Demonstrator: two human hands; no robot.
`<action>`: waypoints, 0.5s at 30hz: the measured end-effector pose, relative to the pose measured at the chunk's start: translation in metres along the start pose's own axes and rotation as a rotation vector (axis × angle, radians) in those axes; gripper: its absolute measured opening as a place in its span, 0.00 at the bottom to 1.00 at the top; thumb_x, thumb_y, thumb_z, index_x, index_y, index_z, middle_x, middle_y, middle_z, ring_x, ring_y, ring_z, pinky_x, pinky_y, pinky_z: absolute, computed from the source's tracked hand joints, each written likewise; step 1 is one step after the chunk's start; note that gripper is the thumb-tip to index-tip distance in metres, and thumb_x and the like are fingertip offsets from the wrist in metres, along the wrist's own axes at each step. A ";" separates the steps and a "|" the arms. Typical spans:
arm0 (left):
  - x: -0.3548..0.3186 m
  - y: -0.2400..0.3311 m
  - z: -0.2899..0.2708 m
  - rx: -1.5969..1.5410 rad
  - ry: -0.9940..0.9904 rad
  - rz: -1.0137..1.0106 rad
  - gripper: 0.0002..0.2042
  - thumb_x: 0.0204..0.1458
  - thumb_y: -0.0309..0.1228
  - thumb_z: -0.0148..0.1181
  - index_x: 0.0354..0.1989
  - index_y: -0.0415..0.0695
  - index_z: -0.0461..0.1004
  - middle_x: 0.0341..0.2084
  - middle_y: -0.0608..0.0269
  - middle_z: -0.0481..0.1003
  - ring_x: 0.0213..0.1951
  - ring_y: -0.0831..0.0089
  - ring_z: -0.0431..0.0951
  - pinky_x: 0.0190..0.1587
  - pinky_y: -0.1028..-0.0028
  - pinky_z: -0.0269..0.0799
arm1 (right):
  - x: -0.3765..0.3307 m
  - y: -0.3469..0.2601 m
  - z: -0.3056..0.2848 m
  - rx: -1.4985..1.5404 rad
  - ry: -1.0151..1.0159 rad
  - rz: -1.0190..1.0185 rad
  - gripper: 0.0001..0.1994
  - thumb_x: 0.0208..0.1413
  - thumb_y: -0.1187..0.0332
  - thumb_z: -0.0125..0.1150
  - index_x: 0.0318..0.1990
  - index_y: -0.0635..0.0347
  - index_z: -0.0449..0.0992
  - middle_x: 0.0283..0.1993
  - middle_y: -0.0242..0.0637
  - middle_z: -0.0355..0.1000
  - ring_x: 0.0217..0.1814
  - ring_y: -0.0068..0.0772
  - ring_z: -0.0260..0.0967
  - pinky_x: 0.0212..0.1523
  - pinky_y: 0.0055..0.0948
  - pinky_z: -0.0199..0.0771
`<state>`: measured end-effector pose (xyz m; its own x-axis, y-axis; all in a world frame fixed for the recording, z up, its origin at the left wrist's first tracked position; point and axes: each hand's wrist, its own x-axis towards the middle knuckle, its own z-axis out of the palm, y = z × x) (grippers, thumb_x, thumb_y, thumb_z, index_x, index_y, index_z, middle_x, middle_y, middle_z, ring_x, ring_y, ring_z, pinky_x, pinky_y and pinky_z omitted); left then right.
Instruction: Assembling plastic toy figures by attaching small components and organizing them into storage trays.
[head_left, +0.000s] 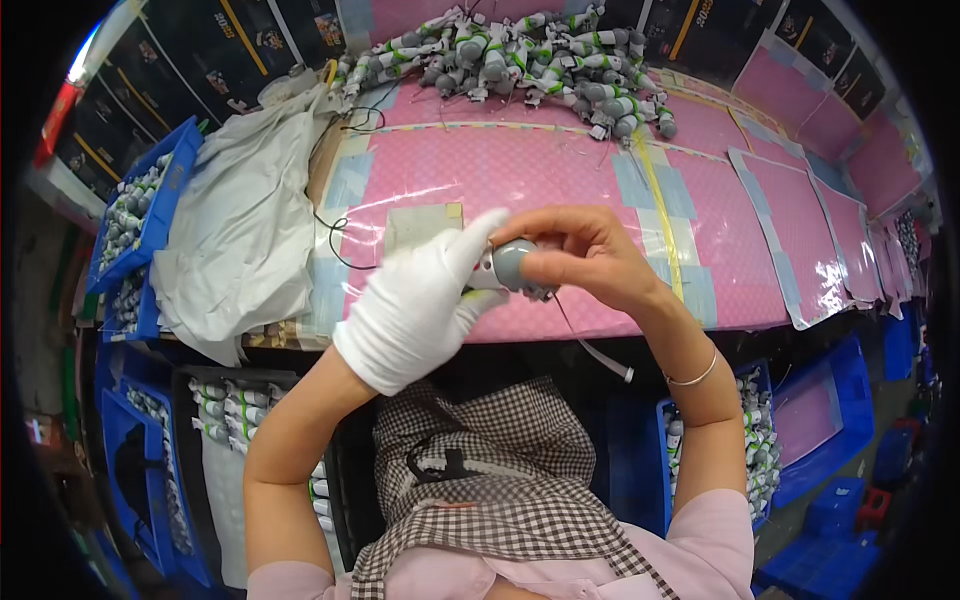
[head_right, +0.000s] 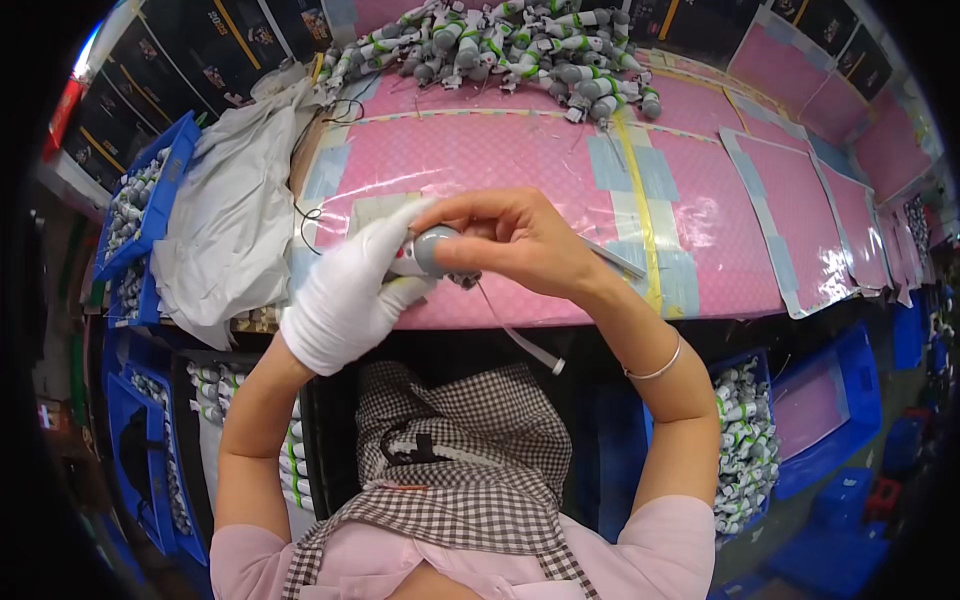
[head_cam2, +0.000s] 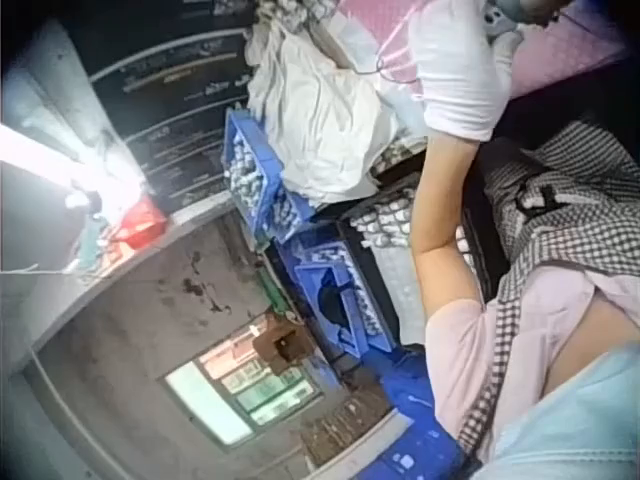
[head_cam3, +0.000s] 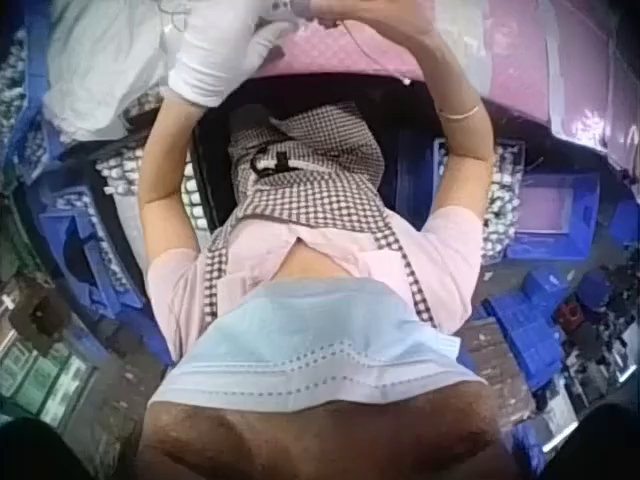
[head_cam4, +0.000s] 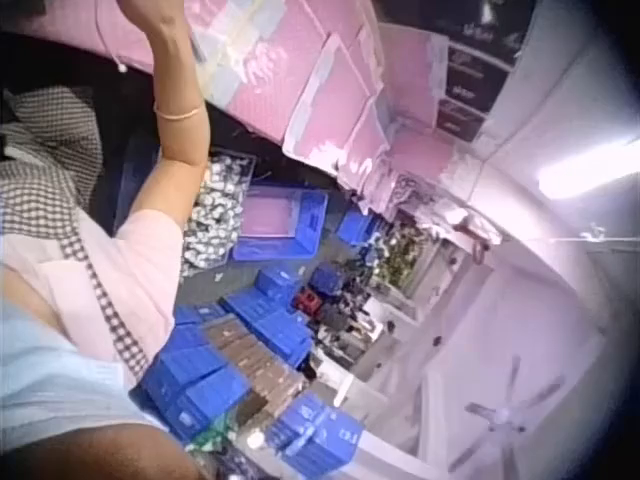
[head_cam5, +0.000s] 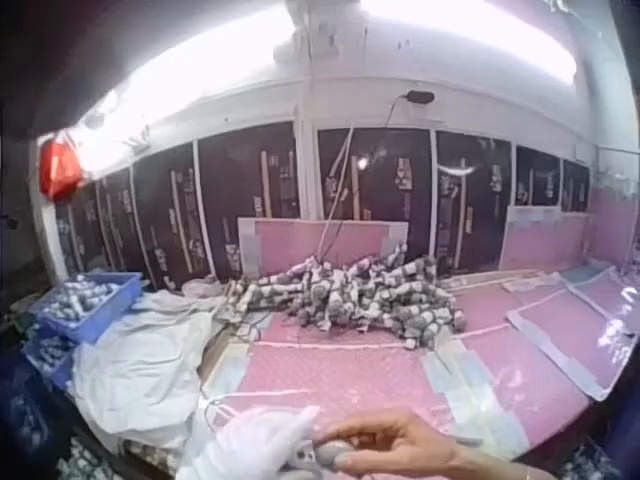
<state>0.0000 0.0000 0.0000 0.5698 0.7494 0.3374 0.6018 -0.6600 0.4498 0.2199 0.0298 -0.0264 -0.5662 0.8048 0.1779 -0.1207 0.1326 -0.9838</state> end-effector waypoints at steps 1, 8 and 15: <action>-0.006 0.003 0.005 -0.180 -0.058 -0.069 0.26 0.47 0.33 0.62 0.55 0.40 0.61 0.37 0.49 0.73 0.36 0.52 0.75 0.41 0.64 0.70 | -0.002 0.000 0.003 0.044 0.068 0.047 0.13 0.54 0.68 0.58 0.46 0.62 0.74 0.32 0.32 0.74 0.32 0.16 0.69 0.32 0.18 0.71; -0.064 0.008 0.037 -0.978 -0.115 -0.900 0.18 0.49 0.31 0.58 0.47 0.39 0.63 0.27 0.62 0.71 0.25 0.78 0.72 0.28 0.79 0.71 | -0.022 0.100 -0.017 -1.238 0.539 0.003 0.07 0.50 0.68 0.61 0.29 0.63 0.74 0.27 0.39 0.72 0.30 0.34 0.69 0.30 0.29 0.66; -0.088 0.001 0.107 -1.211 0.093 -1.071 0.16 0.51 0.34 0.58 0.45 0.41 0.63 0.28 0.65 0.70 0.28 0.78 0.74 0.16 0.78 0.71 | -0.035 0.080 0.014 -0.350 0.912 0.007 0.04 0.48 0.76 0.60 0.32 0.63 0.75 0.29 0.37 0.71 0.26 0.27 0.68 0.27 0.22 0.66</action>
<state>0.0101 -0.0726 -0.1177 0.1396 0.8443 -0.5174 -0.1165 0.5329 0.8381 0.2186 0.0039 -0.1112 0.3002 0.9254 0.2315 0.2124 0.1718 -0.9620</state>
